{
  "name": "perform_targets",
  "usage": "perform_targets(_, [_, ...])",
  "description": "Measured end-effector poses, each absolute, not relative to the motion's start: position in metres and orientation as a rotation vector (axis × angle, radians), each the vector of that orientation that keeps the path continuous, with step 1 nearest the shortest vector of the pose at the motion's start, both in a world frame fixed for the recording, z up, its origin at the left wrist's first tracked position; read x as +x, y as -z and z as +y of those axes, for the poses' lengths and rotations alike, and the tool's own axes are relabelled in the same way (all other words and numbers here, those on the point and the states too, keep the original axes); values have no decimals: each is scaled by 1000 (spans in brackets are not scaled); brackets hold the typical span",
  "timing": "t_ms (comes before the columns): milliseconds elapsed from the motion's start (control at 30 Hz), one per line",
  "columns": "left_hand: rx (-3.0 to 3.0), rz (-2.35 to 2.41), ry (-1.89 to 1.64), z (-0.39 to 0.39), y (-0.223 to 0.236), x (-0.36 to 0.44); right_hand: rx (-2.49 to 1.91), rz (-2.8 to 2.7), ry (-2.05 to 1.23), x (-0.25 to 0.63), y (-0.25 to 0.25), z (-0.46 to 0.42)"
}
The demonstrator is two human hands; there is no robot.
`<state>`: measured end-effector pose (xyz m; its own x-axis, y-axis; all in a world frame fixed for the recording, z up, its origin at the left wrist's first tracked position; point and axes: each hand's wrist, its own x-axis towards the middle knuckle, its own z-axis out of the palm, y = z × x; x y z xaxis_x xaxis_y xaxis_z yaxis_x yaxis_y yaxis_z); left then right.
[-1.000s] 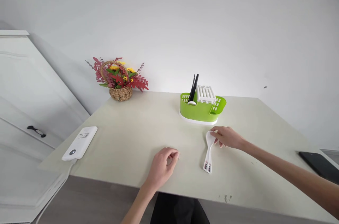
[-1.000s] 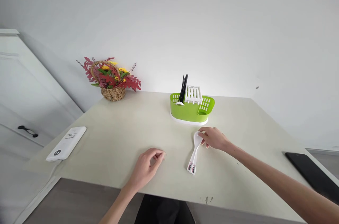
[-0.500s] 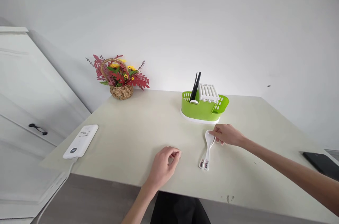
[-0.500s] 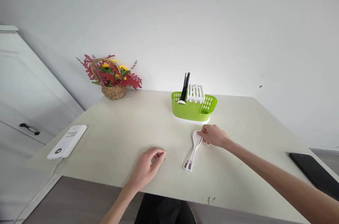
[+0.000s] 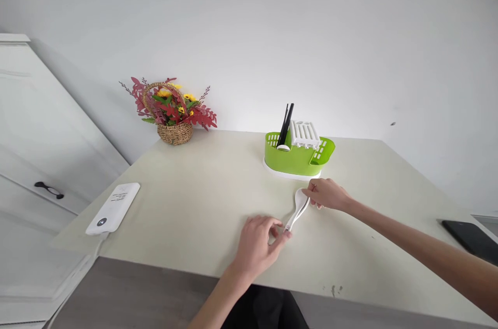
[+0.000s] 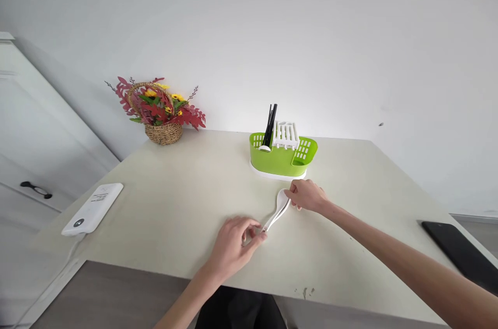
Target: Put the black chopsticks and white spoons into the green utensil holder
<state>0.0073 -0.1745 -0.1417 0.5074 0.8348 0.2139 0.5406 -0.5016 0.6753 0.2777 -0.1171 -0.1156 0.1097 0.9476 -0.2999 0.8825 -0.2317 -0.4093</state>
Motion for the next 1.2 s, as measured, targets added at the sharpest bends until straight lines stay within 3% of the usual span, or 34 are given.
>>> perform_targets(600, [2317, 1430, -548, -168, 148, 29, -1971, -1731, -1043, 275, 135, -121])
perform_targets(1200, [2352, 1563, -313, -159, 136, 18, -1800, -1659, -1092, 284, 140, -136])
